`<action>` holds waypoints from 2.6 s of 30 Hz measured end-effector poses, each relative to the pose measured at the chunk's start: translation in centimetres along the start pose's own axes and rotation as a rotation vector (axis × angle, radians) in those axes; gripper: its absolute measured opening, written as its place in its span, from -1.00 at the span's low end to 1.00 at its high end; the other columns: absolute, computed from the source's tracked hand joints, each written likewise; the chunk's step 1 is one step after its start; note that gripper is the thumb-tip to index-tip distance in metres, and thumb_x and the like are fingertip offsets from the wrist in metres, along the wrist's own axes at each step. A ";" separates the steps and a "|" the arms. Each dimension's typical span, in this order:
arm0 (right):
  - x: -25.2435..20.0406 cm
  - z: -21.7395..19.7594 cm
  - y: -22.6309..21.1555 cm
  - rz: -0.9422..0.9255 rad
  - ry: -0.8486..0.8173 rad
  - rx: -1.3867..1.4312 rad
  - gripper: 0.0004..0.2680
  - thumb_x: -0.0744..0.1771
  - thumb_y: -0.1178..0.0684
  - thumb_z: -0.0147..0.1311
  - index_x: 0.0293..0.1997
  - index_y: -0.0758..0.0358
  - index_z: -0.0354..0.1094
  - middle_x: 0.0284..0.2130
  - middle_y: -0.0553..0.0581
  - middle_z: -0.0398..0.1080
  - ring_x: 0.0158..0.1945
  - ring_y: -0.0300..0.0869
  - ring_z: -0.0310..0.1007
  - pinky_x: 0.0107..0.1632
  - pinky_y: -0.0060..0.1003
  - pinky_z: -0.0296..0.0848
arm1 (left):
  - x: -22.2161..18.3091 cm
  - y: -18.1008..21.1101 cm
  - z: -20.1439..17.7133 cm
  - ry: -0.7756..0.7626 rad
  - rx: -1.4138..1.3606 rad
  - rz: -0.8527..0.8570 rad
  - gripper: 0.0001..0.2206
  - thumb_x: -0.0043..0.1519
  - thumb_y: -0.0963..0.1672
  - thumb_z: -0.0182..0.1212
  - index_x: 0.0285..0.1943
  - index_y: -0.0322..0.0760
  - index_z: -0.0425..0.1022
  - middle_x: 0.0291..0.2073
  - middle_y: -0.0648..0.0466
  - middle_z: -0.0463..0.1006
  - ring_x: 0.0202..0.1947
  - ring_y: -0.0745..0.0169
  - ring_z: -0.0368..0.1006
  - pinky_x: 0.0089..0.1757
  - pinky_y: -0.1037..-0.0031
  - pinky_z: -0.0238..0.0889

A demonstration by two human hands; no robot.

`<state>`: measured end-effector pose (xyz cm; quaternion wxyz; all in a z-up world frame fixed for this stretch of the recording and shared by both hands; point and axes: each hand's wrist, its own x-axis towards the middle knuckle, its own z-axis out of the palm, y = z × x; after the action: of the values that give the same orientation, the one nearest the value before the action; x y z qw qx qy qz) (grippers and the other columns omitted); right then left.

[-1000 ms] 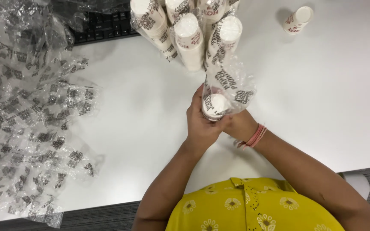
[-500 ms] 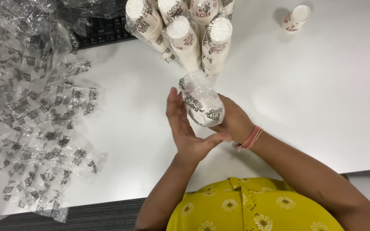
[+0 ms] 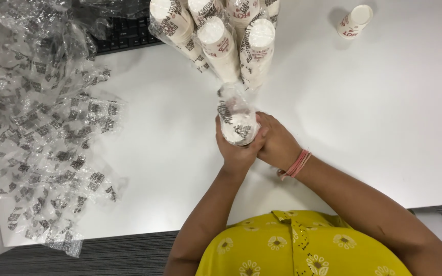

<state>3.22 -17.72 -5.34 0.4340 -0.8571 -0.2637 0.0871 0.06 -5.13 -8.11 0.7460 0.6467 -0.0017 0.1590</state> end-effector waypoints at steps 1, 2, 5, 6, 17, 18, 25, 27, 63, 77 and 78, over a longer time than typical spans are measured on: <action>0.0 -0.1 -0.2 -0.007 -0.003 0.001 -0.54 0.21 0.10 0.30 0.22 0.31 0.26 0.08 0.26 0.38 0.18 0.14 0.35 0.25 -0.06 0.33 | -0.2 0.2 0.1 0.006 0.003 0.004 -0.35 0.13 -0.22 0.53 0.34 -0.44 0.20 0.05 -0.04 0.52 0.07 0.20 0.51 0.12 0.37 0.45; 0.1 -0.2 -0.4 -0.024 0.010 0.043 -0.54 0.22 0.12 0.28 0.25 0.30 0.27 0.11 0.26 0.38 0.19 0.12 0.36 0.27 -0.08 0.34 | -0.2 0.3 0.2 0.008 0.072 -0.026 -0.38 0.12 -0.22 0.54 0.31 -0.45 0.25 0.05 -0.05 0.54 0.07 0.20 0.52 0.12 0.36 0.44; -0.1 0.0 -0.2 -0.037 0.035 0.059 -0.54 0.23 0.15 0.26 0.27 0.33 0.26 0.16 0.29 0.36 0.20 0.12 0.36 0.26 -0.10 0.35 | -1.2 -1.1 0.1 -0.004 0.083 -0.102 -0.50 0.17 -0.22 0.54 0.24 -0.50 0.39 0.09 -0.11 0.56 0.14 0.18 0.51 0.19 0.33 0.41; -0.1 0.1 0.1 -0.039 0.047 0.030 -0.52 0.22 0.15 0.26 0.28 0.36 0.24 0.17 0.33 0.33 0.20 0.14 0.35 0.24 -0.09 0.34 | -1.5 -1.9 0.0 -0.014 0.023 -0.143 -0.59 0.23 -0.23 0.53 0.19 -0.56 0.47 0.14 -0.15 0.56 0.20 0.15 0.48 0.26 0.31 0.38; -0.2 0.2 0.0 -0.102 0.073 -0.021 -0.54 0.21 0.06 0.32 0.19 0.33 0.25 0.00 0.28 0.40 0.12 0.13 0.39 0.17 -0.01 0.38 | 1.9 8.2 0.9 0.028 0.064 0.146 -0.16 0.11 -0.11 0.57 0.50 -0.40 0.04 0.24 -0.06 0.39 0.14 0.24 0.43 0.15 0.42 0.39; 0.1 0.0 -0.3 -0.063 0.040 -0.030 -0.54 0.21 0.05 0.34 0.17 0.34 0.24 -0.03 0.30 0.39 0.10 0.15 0.38 0.15 0.01 0.38 | 1.7 5.8 0.2 0.029 0.167 0.074 -0.31 0.19 -0.16 0.49 0.45 -0.51 0.19 0.23 -0.11 0.45 0.10 0.21 0.49 0.13 0.42 0.44; -0.2 0.0 0.4 -0.021 0.044 0.028 -0.48 0.18 0.12 0.30 0.25 0.36 0.21 0.11 0.32 0.36 0.16 0.19 0.35 0.19 -0.02 0.37 | 0.1 1.2 0.8 0.034 0.167 0.027 -0.47 0.12 -0.19 0.53 0.20 -0.51 0.35 -0.08 -0.04 0.59 -0.04 0.27 0.56 0.03 0.45 0.47; -0.4 0.4 1.2 -0.060 0.031 -0.054 -0.51 0.21 0.14 0.27 0.28 0.31 0.24 0.14 0.29 0.36 0.20 0.16 0.36 0.25 -0.05 0.36 | 0.0 1.7 1.2 0.062 0.138 -0.091 -0.43 0.08 -0.16 0.51 0.19 -0.44 0.27 -0.06 0.01 0.59 -0.03 0.32 0.57 0.04 0.45 0.46; -3.6 -2.2 -2.1 -0.179 0.160 0.089 -0.72 0.35 0.10 0.18 0.20 0.21 0.37 -0.03 0.15 0.47 0.03 0.01 0.44 0.12 -0.15 0.47 | -0.5 4.0 -2.4 0.054 -0.596 -0.529 -0.22 0.24 0.11 0.27 0.51 -0.29 0.00 -0.03 -0.02 0.49 -0.05 0.19 0.49 -0.04 0.32 0.47; -7.4 -4.5 -3.9 -0.312 0.194 -0.065 -0.85 0.25 0.21 0.30 -0.16 0.28 0.46 -0.31 0.13 0.48 -0.40 -0.17 0.51 -0.37 -0.33 0.51 | -7.6 5.9 -0.8 -0.057 -0.424 -0.744 -0.43 0.39 0.13 -0.07 0.39 -0.34 0.09 -0.07 -0.04 0.48 -0.20 0.25 0.46 -0.20 0.41 0.45; -7.7 -4.6 -4.0 -0.314 0.158 -0.080 -0.85 0.24 0.22 0.30 -0.19 0.31 0.44 -0.33 0.14 0.47 -0.42 -0.16 0.49 -0.38 -0.31 0.50 | -8.3 5.5 -1.0 -0.085 -0.390 -0.747 -0.42 0.43 0.12 -0.09 0.41 -0.39 0.08 -0.04 -0.06 0.48 -0.15 0.25 0.44 -0.15 0.41 0.43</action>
<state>-3.08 -23.03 -0.03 0.4271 -0.8261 -0.3627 -0.0599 -9.34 -5.45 -4.70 0.8601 0.4555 0.1719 -0.1524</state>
